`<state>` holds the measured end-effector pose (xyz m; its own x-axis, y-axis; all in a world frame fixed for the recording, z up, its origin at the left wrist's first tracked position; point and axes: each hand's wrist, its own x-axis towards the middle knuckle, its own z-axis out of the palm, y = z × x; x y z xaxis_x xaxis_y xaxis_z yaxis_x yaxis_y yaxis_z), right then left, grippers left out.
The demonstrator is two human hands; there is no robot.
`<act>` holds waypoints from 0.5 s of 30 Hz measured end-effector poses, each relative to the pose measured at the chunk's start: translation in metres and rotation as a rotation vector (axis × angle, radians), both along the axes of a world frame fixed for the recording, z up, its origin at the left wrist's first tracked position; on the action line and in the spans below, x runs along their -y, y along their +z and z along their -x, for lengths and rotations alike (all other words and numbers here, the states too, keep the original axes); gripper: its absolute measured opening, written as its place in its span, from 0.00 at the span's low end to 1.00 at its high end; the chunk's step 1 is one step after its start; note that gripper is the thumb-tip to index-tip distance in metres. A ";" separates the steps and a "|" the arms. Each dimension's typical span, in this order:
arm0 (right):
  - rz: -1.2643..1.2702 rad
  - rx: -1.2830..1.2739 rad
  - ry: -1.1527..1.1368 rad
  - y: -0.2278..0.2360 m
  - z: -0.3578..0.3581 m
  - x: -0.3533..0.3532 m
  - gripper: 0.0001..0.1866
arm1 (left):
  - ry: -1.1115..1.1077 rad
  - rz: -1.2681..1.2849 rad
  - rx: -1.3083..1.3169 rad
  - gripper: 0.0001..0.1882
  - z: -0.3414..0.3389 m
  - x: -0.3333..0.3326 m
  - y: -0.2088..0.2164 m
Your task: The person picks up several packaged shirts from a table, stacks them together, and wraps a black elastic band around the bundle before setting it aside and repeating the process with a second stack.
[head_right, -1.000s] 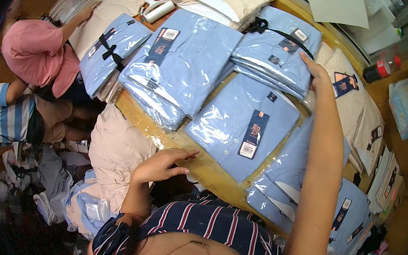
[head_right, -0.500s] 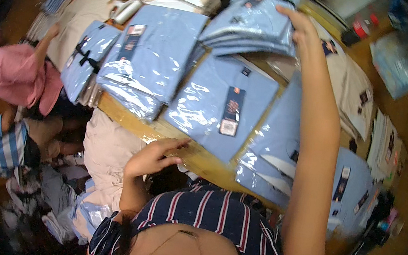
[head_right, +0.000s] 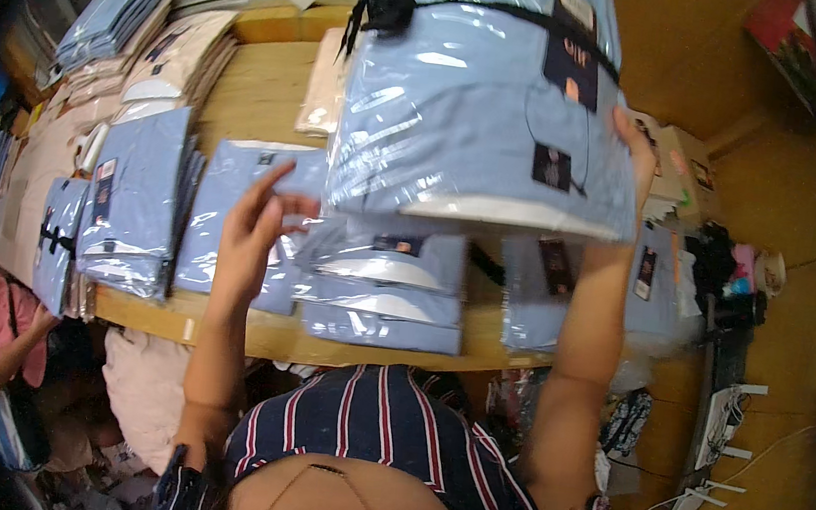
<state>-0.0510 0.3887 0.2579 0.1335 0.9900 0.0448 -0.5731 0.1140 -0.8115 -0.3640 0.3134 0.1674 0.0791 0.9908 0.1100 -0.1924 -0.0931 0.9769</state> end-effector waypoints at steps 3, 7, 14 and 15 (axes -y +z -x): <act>-0.069 -0.035 -0.019 -0.025 -0.058 0.042 0.18 | -0.172 0.092 0.299 0.26 -0.073 -0.040 0.040; -0.025 -0.292 0.089 -0.066 -0.135 0.084 0.20 | -0.409 0.049 0.302 0.32 -0.171 -0.040 0.049; 0.284 0.152 0.002 -0.128 -0.242 0.148 0.22 | -0.207 0.101 -0.131 0.09 -0.269 0.000 -0.029; 0.415 0.225 0.033 -0.145 -0.259 0.149 0.23 | -0.201 0.075 -0.316 0.06 -0.271 -0.001 -0.047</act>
